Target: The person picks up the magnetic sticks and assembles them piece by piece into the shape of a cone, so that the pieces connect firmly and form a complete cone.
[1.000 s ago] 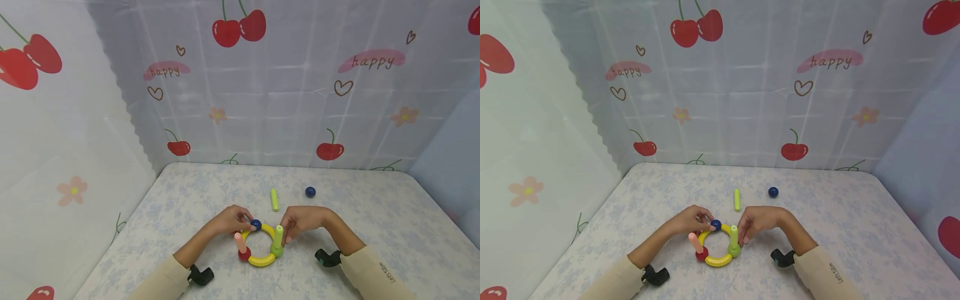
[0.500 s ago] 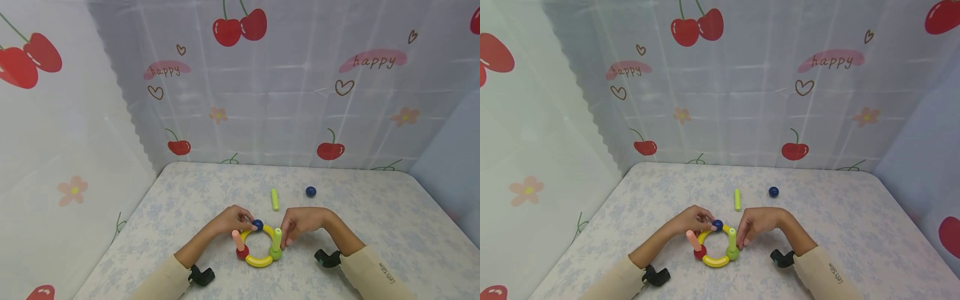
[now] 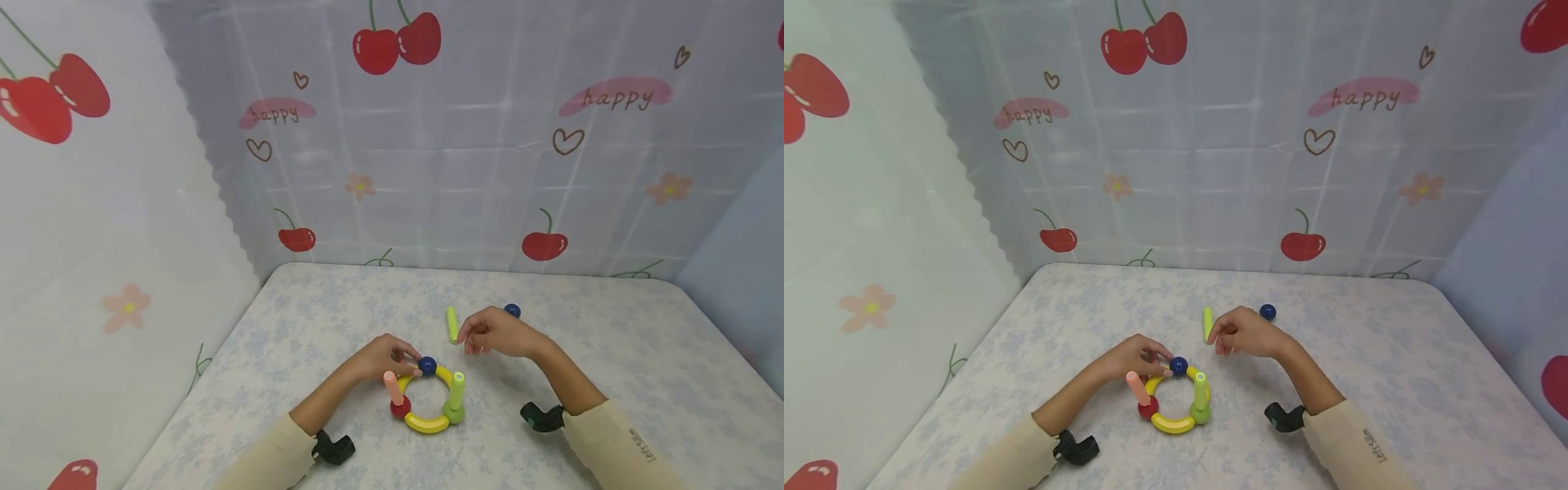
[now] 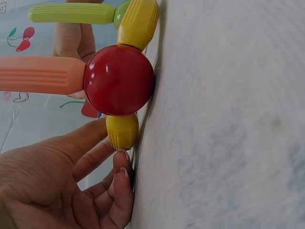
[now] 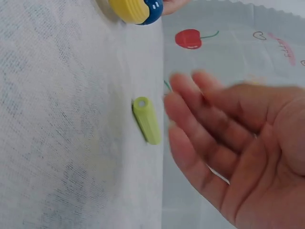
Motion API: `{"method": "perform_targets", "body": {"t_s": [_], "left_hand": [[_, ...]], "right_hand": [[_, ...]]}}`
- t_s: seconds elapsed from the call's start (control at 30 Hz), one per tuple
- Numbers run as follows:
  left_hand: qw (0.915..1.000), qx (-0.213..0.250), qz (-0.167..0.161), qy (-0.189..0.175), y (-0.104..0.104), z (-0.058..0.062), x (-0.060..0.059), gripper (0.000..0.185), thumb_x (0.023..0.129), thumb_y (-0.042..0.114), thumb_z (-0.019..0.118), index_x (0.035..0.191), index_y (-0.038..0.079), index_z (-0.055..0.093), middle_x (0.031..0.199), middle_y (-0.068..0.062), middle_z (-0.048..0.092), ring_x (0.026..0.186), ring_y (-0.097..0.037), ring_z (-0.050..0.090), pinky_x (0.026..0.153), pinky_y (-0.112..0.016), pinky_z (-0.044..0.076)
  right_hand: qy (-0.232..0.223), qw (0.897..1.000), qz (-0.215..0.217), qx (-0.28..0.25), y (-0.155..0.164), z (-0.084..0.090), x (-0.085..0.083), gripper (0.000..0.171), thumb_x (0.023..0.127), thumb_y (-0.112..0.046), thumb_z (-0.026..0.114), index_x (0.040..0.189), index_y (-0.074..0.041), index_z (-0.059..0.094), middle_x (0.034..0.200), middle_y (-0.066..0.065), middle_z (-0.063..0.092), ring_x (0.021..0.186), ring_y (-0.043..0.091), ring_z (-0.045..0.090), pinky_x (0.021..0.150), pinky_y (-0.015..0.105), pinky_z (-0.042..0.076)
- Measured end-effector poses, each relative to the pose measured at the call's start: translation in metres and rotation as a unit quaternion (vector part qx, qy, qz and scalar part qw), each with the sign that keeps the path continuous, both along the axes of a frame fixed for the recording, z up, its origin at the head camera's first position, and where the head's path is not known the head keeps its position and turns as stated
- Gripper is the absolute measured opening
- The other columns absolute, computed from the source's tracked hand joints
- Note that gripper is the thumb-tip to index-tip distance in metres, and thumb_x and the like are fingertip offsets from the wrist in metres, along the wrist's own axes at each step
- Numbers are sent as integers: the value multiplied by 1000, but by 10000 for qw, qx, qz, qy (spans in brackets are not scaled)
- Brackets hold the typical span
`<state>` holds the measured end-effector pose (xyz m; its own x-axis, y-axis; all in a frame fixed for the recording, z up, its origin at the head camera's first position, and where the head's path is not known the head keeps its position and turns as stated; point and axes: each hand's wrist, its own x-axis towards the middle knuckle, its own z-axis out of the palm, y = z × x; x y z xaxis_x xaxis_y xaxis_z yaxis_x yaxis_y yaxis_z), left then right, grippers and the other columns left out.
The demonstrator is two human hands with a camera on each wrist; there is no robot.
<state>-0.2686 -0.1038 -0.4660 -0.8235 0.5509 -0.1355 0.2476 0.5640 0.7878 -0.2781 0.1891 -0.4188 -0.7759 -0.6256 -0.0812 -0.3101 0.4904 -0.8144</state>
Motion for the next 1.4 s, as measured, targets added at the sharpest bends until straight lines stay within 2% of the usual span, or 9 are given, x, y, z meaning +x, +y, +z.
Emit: {"method": "perform_targets", "body": {"t_s": [0.1, 0.2, 0.37, 0.47, 0.6, 0.73, 1.0, 1.17, 1.4], "left_hand": [[9999, 10, -71, -80, -1, 1, -1, 20, 88, 23, 82, 107, 17, 80, 74, -1, 65, 60, -11, 49, 53, -23, 36], [9998, 64, -147, -152, -2, 3, -1, 19, 89, 21, 81, 107, 16, 80, 75, -1, 66, 60, -10, 50, 54, -23, 38], [9991, 201, -213, -305, -5, 4, 0, 13, 90, 20, 79, 102, 14, 80, 75, 1, 66, 62, -10, 52, 57, -23, 41], [9989, 225, -233, -334, -5, 4, 0, 11, 91, 20, 78, 99, 13, 80, 75, 2, 66, 64, -10, 54, 58, -23, 42], [9992, 197, -225, -250, -5, 4, 0, 11, 91, 20, 79, 99, 14, 80, 80, 4, 68, 69, -10, 56, 61, -23, 43], [9995, 184, -198, -187, -4, 5, 0, 11, 90, 21, 79, 99, 16, 81, 83, 4, 70, 73, -10, 57, 63, -24, 44], [9994, 247, -170, -172, -5, 5, 0, 10, 90, 21, 79, 98, 15, 81, 82, 4, 69, 72, -10, 56, 62, -24, 43], [9994, 264, -139, -176, -5, 4, 1, 10, 90, 20, 79, 98, 15, 81, 83, 4, 70, 73, -11, 57, 63, -25, 44], [9993, 276, -138, -200, -5, 1, 1, 9, 91, 19, 78, 97, 14, 81, 82, 3, 69, 71, -11, 56, 61, -24, 44]], "right_hand": [[319, 9962, -804, 114, -6, 0, -5, 14, 98, -3, 61, 108, 4, 69, 89, 13, 72, 77, 26, 69, 71, 40, 59], [479, 9889, -1371, 299, -15, 1, -13, 16, 97, -9, 66, 109, 2, 69, 91, 14, 72, 74, 26, 69, 67, 34, 59], [562, 9778, -1810, 889, -28, -3, -27, 26, 94, -19, 75, 109, 0, 68, 87, 12, 69, 69, 26, 68, 59, 30, 56], [369, 9711, -1996, 1255, -34, -8, -34, 31, 91, -23, 78, 108, 0, 67, 83, 10, 67, 67, 23, 65, 58, 28, 54], [110, 9621, -2156, 1664, -40, -14, -40, 35, 89, -27, 81, 107, -1, 66, 80, 7, 65, 63, 18, 60, 55, 27, 52], [-28, 9595, -2217, 1740, -42, -19, -43, 32, 88, -25, 82, 104, -2, 66, 75, 6, 64, 58, 17, 57, 51, 26, 50], [-18, 9702, -1941, 1448, -40, -18, -46, 17, 89, -14, 76, 98, -1, 71, 69, 6, 66, 56, 18, 62, 52, 29, 53], [-113, 9744, -1889, 1214, -36, -20, -45, 20, 91, -14, 74, 104, 0, 70, 72, 7, 67, 59, 19, 63, 54, 30, 53], [-139, 9799, -1915, 549, -30, -22, -30, 21, 91, -14, 76, 105, -2, 65, 80, 6, 69, 65, 20, 67, 60, 34, 57]]}}
